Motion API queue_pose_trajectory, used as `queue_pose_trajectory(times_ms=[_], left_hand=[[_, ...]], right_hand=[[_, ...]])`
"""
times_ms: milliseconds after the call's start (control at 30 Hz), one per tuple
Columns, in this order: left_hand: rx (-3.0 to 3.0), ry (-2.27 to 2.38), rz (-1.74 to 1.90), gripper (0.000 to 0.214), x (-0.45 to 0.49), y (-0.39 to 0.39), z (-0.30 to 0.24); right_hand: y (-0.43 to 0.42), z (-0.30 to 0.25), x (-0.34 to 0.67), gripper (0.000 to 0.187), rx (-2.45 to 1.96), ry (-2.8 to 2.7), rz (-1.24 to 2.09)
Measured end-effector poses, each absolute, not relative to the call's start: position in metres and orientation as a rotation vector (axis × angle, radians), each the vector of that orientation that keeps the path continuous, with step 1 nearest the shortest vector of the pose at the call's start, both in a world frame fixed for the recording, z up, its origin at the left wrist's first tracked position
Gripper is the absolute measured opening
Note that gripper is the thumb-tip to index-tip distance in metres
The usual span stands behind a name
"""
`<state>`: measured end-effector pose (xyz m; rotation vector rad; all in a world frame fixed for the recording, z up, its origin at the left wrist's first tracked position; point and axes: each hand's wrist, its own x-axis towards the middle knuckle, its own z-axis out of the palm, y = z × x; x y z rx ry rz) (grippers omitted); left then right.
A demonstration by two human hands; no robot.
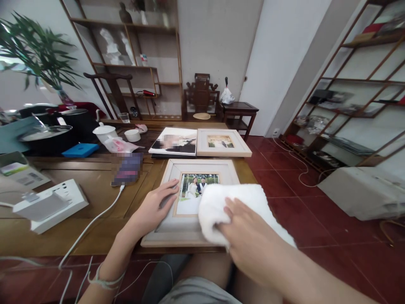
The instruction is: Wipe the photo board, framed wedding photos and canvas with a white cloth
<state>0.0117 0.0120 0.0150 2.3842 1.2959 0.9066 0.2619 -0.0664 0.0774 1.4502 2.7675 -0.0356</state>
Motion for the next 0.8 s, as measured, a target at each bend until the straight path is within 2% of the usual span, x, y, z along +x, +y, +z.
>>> queue_pose_trajectory(times_ms=[100, 200, 433, 567, 667, 800], left_hand=[[2.392, 1.294, 0.891, 0.029, 0.011, 0.012, 0.016], [2.385, 1.287, 0.864, 0.029, 0.01, 0.011, 0.018], [2.354, 1.279, 0.856, 0.028, 0.009, 0.011, 0.019], [2.318, 1.285, 0.889, 0.026, 0.01, 0.011, 0.019], [2.294, 1.297, 0.905, 0.024, 0.011, 0.01, 0.02], [2.295, 1.302, 0.928, 0.023, 0.012, 0.01, 0.019]], right_hand=[[-0.086, 0.072, 0.261, 0.04, 1.501, 2.782, -0.148], [-0.071, 0.066, 0.264, 0.04, 1.566, 2.771, -0.144], [0.035, 0.058, 0.274, 0.043, 1.497, 2.891, 0.202], [0.068, 0.056, 0.27, 0.044, 1.441, 2.899, 0.296], [0.057, 0.056, 0.266, 0.047, 1.37, 2.913, 0.234], [0.005, 0.07, 0.262, 0.046, 1.27, 2.885, -0.011]])
